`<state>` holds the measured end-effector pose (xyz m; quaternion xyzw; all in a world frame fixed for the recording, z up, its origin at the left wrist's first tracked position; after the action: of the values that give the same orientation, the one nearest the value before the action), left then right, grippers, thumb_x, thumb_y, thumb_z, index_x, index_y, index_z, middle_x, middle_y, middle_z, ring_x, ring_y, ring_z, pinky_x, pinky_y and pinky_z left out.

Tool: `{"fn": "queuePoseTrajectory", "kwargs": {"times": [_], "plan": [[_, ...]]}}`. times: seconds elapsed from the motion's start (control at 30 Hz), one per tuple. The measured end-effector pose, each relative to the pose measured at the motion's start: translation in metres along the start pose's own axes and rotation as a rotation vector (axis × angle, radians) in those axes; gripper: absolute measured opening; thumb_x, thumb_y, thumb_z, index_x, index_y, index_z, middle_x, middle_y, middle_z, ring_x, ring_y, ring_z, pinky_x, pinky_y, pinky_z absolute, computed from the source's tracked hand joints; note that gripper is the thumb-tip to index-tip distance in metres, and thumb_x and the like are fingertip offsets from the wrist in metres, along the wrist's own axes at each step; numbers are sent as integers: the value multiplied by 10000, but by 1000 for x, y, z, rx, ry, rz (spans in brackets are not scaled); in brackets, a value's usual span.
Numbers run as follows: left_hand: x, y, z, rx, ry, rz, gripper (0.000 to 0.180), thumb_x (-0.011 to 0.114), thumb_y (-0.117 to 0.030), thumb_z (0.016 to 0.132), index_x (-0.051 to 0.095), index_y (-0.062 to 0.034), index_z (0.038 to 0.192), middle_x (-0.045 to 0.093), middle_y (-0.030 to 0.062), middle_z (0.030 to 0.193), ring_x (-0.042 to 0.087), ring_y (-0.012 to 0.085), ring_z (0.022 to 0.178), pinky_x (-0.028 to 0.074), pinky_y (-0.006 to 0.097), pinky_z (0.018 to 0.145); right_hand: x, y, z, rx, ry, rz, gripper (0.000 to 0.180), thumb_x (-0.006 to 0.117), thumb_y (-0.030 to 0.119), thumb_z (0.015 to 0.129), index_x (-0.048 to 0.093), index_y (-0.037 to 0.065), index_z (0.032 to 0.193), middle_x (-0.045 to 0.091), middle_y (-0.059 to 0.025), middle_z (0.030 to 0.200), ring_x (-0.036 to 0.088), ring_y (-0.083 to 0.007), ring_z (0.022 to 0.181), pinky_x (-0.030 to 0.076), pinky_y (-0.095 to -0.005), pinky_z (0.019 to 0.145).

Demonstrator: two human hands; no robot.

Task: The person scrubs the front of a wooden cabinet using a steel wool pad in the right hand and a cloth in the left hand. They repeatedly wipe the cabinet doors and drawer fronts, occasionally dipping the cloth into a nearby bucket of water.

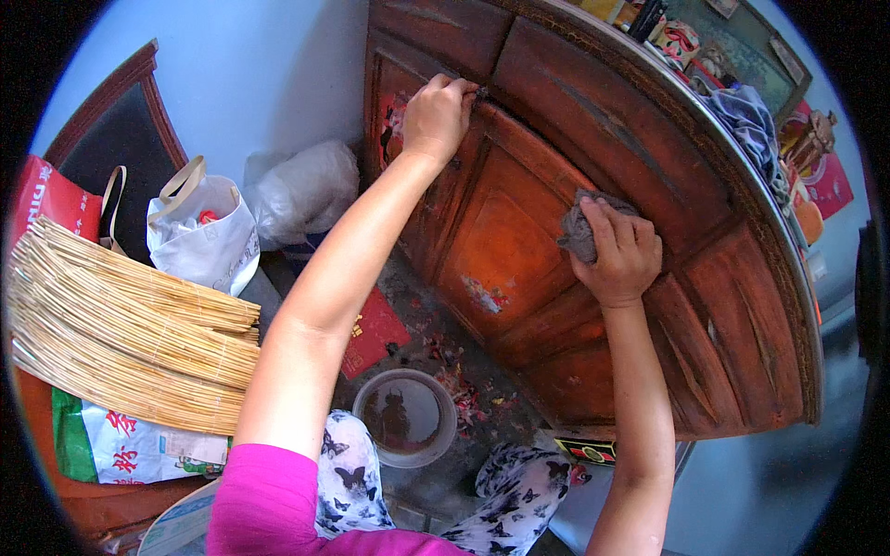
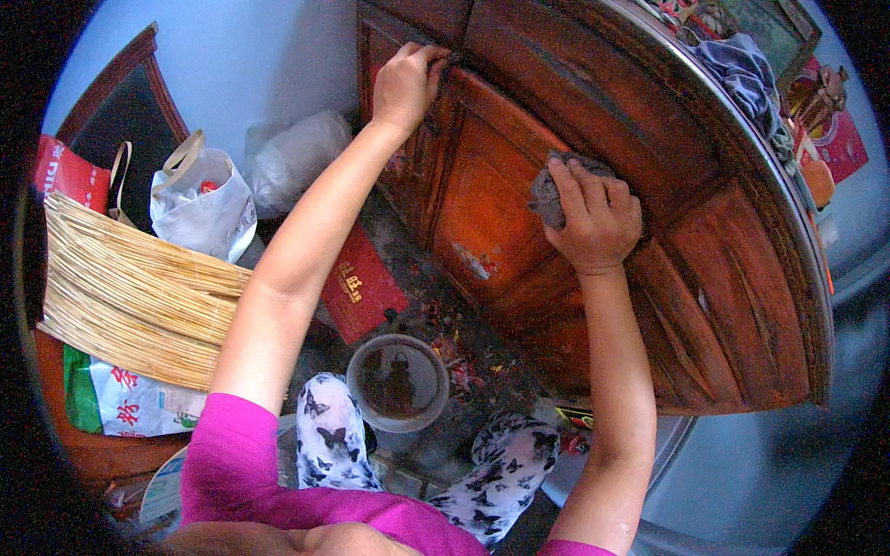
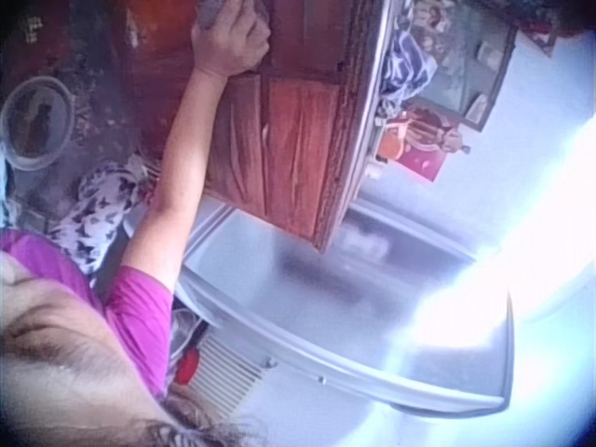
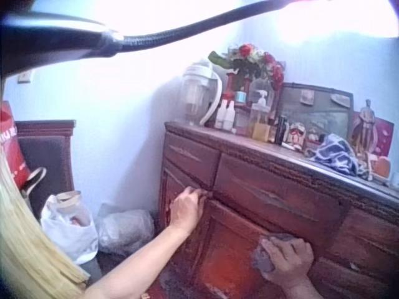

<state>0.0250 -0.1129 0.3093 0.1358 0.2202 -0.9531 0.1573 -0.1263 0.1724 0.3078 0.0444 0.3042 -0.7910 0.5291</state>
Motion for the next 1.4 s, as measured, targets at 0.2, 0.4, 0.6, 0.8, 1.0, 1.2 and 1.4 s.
{"fn": "queuePoseTrajectory", "kwargs": {"times": [0.2,0.4,0.6,0.8,1.0,1.2,1.4], "plan": [[14,-25,-22,-102,-152,-121,115,735,-98,933,781,-48,1027,731,194,1007,726,417,937,593,500,830,0,-1,2,-8,-8,-4,680,896,272,605,757,295,1270,750,77,1168,645,-213,983,521,-401,777],[8,-18,-30,-41,-108,-225,152,758,-136,934,752,-56,1064,715,175,1072,716,408,986,583,488,855,-1,-3,2,-22,-34,2,627,877,271,643,766,278,1260,755,74,1137,647,-216,961,519,-397,765],[15,-14,-30,-221,-159,-148,142,718,-121,959,730,-38,1074,695,182,1066,696,428,980,564,507,845,0,2,2,-29,-44,-9,620,849,256,662,761,271,1276,753,73,1136,646,-215,960,517,-391,757],[3,-28,-29,21,-113,-173,143,725,-138,961,748,-59,1077,709,174,1062,709,410,969,583,496,834,-4,-3,1,-22,-14,-16,629,853,256,654,759,275,1276,752,79,1137,640,-205,972,513,-388,762],[14,-48,-30,-14,-134,-86,136,742,-128,937,775,-63,1052,721,186,1036,716,407,942,592,481,843,2,3,2,-23,-29,9,648,860,259,634,756,279,1273,750,83,1157,641,-202,980,516,-396,773],[10,-134,-68,267,19,-349,127,723,-95,908,772,-72,1024,689,119,1018,693,339,988,603,447,823,-4,-7,-1,-20,19,-18,688,870,261,602,751,280,1279,751,76,1171,641,-200,985,520,-396,782],[1,-42,-23,4,-71,-28,115,705,-86,926,787,-94,1006,697,134,1004,707,357,947,588,462,820,2,-1,0,-25,-23,11,693,862,277,613,742,271,1296,741,71,1196,642,-202,994,517,-395,793]]}}
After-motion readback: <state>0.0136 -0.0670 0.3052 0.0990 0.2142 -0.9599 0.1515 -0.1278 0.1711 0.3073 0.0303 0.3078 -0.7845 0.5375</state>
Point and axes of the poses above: each hand's wrist, its own z-axis towards the middle knuckle, its own x-axis out of the palm, y = z × x, the point moved 1 cm from there along z, towards the middle knuckle
